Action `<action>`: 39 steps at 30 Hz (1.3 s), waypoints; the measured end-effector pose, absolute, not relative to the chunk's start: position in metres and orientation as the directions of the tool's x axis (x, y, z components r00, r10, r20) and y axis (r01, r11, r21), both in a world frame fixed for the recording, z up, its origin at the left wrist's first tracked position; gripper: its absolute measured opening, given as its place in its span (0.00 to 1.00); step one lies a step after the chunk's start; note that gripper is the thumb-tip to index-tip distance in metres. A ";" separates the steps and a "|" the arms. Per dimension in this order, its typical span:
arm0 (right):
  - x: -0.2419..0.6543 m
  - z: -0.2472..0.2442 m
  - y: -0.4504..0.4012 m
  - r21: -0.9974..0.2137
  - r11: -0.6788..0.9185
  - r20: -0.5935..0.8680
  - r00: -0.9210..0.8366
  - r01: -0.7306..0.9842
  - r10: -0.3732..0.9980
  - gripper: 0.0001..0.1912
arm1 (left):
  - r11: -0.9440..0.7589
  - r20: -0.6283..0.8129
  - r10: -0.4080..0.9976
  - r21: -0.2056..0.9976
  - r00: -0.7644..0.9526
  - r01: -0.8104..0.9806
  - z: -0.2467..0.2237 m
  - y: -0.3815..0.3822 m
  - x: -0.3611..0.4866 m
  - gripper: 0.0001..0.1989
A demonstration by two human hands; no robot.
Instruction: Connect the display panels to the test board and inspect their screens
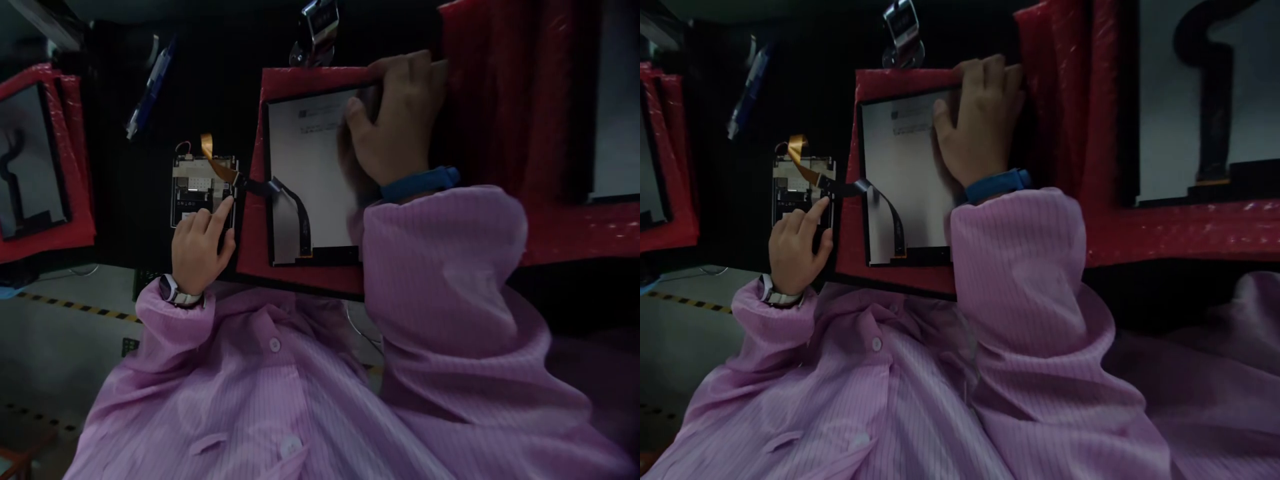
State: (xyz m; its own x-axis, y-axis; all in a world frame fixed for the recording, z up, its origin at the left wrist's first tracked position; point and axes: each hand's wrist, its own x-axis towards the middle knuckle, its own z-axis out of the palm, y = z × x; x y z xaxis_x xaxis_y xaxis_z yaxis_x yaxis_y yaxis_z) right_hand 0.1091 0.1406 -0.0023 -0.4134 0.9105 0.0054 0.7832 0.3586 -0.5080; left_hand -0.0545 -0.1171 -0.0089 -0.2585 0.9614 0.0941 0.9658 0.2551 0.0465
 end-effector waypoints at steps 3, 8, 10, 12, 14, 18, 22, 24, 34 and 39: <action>0.108 0.000 0.140 -0.490 0.360 -0.008 -0.417 0.794 0.909 0.22 | 0.216 0.100 0.972 -0.014 -0.214 0.976 -0.006 -0.116 -0.055 0.25; 0.108 0.000 0.142 -0.508 0.386 0.012 -0.441 0.770 0.897 0.22 | 0.221 0.068 0.974 -0.067 -0.217 0.973 -0.001 -0.115 -0.057 0.26; 0.108 -0.002 0.143 -0.512 0.401 0.033 -0.449 0.760 0.893 0.21 | 0.222 0.058 0.974 -0.067 -0.219 0.973 0.001 -0.114 -0.057 0.25; 0.107 -0.004 0.143 -0.517 0.407 0.050 -0.448 0.753 0.893 0.20 | 0.219 0.078 0.974 -0.060 -0.214 0.974 0.002 -0.112 -0.057 0.25; 0.106 -0.004 0.143 -0.522 0.407 0.046 -0.452 0.749 0.891 0.19 | 0.228 0.099 0.970 -0.054 -0.222 0.972 0.003 -0.111 -0.058 0.25; 0.103 0.000 0.142 -0.566 0.418 0.037 -0.485 0.711 0.874 0.20 | 0.273 0.096 0.958 -0.003 -0.272 0.962 0.007 -0.110 -0.057 0.24; 0.102 0.000 0.139 -0.579 0.411 0.081 -0.451 0.704 0.889 0.21 | 0.306 0.202 0.914 0.221 -0.351 0.926 0.016 -0.107 -0.040 0.21; 0.103 -0.001 0.134 -0.575 0.407 0.128 -0.413 0.710 0.902 0.19 | 0.280 0.259 0.892 0.324 -0.369 0.904 0.020 -0.105 -0.022 0.18; 0.154 0.004 0.052 -0.614 0.372 0.020 -0.458 0.696 0.889 0.28 | 0.224 0.183 0.934 0.367 -0.307 0.903 0.008 -0.097 0.015 0.22; 0.169 -0.002 0.053 -0.846 0.122 -0.079 -0.348 0.520 0.934 0.31 | 0.249 0.121 0.937 0.431 -0.328 0.867 0.012 -0.100 0.007 0.24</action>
State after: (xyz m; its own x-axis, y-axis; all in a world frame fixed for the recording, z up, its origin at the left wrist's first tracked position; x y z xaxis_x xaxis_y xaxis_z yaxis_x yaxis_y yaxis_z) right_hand 0.1688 0.0532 -0.0021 -0.3480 0.9342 -0.0788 0.5197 0.1222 -0.8456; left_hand 0.0071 -0.1002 0.0117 -0.3285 0.9367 0.1208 0.8675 0.2486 0.4309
